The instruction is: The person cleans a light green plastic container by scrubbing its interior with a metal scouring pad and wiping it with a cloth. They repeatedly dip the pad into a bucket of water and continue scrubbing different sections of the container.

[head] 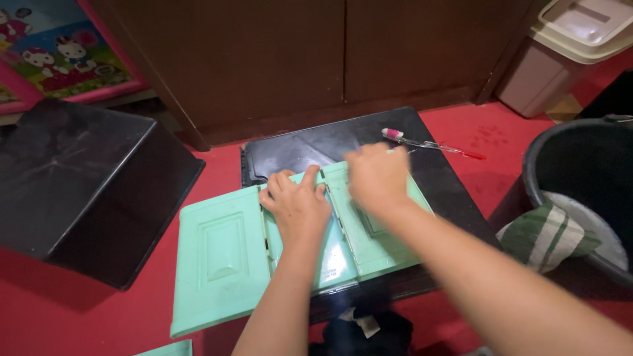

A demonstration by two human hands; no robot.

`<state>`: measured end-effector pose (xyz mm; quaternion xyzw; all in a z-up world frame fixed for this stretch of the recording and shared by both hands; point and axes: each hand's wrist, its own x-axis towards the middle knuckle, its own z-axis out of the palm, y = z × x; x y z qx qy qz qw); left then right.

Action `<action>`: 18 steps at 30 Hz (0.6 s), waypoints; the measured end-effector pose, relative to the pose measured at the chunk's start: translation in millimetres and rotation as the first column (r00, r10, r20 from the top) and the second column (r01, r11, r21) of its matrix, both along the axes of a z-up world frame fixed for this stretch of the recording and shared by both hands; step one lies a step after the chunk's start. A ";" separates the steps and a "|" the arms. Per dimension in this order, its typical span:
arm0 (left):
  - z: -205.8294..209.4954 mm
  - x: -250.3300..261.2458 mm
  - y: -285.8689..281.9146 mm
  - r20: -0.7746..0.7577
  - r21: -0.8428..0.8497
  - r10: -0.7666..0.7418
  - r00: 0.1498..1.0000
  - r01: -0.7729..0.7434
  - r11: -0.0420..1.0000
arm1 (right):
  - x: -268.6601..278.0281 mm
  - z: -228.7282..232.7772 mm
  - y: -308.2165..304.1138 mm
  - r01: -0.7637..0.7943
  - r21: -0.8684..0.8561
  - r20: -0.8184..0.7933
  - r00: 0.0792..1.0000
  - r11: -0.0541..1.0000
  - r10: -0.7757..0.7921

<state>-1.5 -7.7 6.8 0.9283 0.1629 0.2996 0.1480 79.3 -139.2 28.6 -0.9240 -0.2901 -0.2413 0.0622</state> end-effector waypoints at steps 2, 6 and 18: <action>-1.5 -0.6 -2.3 0.000 -0.009 0.003 1.000 -0.003 1.000 | -7.4 -6.0 10.6 -0.074 0.057 -0.034 0.997 0.996 0.076; -2.8 -1.9 0.7 0.038 0.004 -0.018 0.999 0.018 1.000 | 9.1 7.2 -20.4 -0.087 0.012 -0.137 0.987 0.996 0.088; -9.4 3.7 -2.6 0.016 0.062 0.008 1.000 -0.009 0.998 | -30.2 8.1 -24.1 -0.027 0.187 -0.184 0.981 0.982 0.062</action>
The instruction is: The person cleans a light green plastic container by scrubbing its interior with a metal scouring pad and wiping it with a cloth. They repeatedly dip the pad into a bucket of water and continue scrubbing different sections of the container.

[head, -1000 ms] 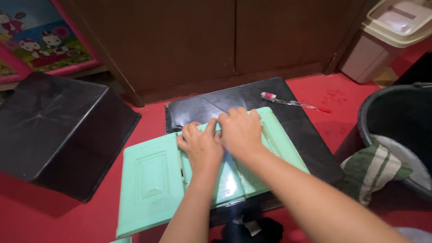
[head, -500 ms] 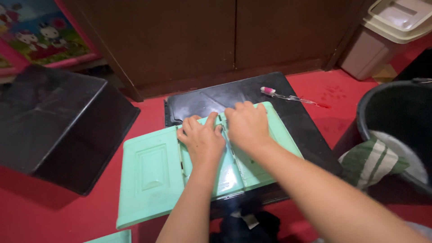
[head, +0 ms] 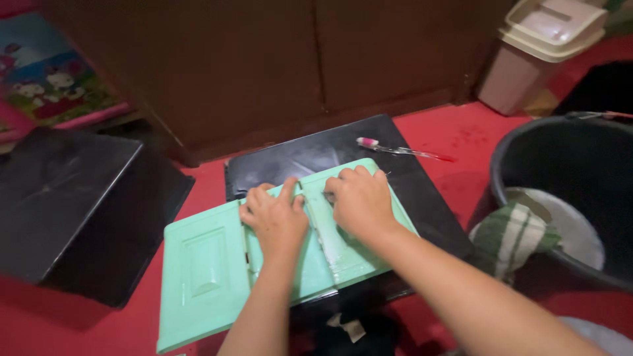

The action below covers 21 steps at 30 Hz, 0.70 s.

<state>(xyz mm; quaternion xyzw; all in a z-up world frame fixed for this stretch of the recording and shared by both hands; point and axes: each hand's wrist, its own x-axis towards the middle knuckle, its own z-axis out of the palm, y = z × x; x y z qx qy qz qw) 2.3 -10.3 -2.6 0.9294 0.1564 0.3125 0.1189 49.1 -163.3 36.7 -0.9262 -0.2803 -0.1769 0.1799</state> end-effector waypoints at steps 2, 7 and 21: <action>-2.7 3.2 1.2 -0.013 -0.011 -0.015 1.000 0.015 1.000 | 11.0 9.4 -24.9 -0.040 0.172 -0.136 0.989 0.984 0.064; 5.9 8.3 7.8 -0.005 -0.062 -0.063 0.998 0.062 0.996 | 9.8 27.3 -104.9 0.247 0.471 -0.553 0.831 0.847 0.066; 32.3 42.7 -69.4 -0.353 0.090 -0.138 0.926 0.181 0.979 | -49.1 -8.7 -148.6 -0.138 0.126 -0.093 0.984 0.982 0.150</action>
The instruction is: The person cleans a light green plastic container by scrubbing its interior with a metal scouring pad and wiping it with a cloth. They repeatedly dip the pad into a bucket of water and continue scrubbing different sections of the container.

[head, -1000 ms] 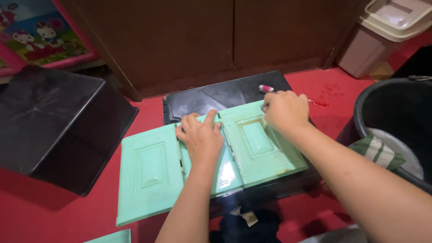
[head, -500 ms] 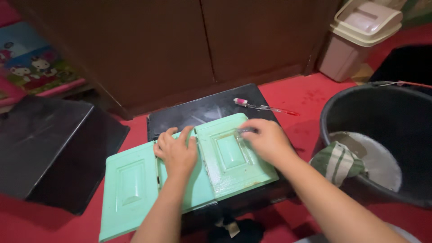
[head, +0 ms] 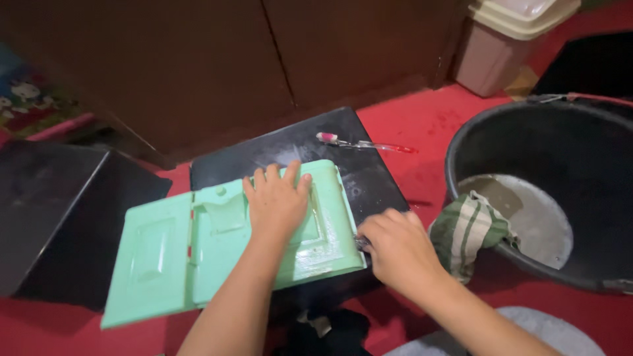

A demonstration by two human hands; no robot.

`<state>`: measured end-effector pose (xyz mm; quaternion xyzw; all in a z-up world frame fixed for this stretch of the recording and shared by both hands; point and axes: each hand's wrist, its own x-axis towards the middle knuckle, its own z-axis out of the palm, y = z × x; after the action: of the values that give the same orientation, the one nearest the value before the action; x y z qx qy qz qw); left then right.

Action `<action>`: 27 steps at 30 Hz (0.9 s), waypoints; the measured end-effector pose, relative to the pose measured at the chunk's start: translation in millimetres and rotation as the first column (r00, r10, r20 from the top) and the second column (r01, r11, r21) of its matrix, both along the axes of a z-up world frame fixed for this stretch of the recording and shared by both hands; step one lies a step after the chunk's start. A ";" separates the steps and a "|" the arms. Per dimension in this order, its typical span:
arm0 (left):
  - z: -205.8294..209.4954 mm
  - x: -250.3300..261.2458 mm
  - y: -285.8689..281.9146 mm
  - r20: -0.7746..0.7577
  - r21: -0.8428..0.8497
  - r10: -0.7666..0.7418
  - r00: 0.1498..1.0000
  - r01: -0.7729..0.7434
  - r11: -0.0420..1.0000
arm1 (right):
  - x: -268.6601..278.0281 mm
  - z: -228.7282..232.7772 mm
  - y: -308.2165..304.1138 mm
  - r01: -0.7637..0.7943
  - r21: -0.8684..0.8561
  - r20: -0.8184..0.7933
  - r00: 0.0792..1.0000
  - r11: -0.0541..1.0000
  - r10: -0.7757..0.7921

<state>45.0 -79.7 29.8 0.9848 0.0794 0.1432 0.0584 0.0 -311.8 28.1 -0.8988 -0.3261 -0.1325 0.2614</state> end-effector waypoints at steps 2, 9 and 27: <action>0.2 1.8 6.1 0.014 0.024 -0.040 0.999 0.040 0.999 | 20.1 -5.3 9.7 -0.046 -0.013 -0.042 0.998 0.999 0.045; -0.4 1.2 22.8 -0.006 -0.004 -0.098 0.995 0.098 0.995 | 103.7 -8.3 66.3 0.104 -0.022 0.012 0.995 0.994 -0.103; -7.2 -0.1 20.8 -0.098 0.043 -0.047 0.994 0.051 0.998 | 61.6 -29.6 62.4 0.112 0.229 -0.068 0.993 0.967 -0.098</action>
<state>44.9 -58.9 22.5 0.9933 0.0546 0.0955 0.0357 61.6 -249.5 -1.6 -0.8815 -0.2528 -0.1580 0.3662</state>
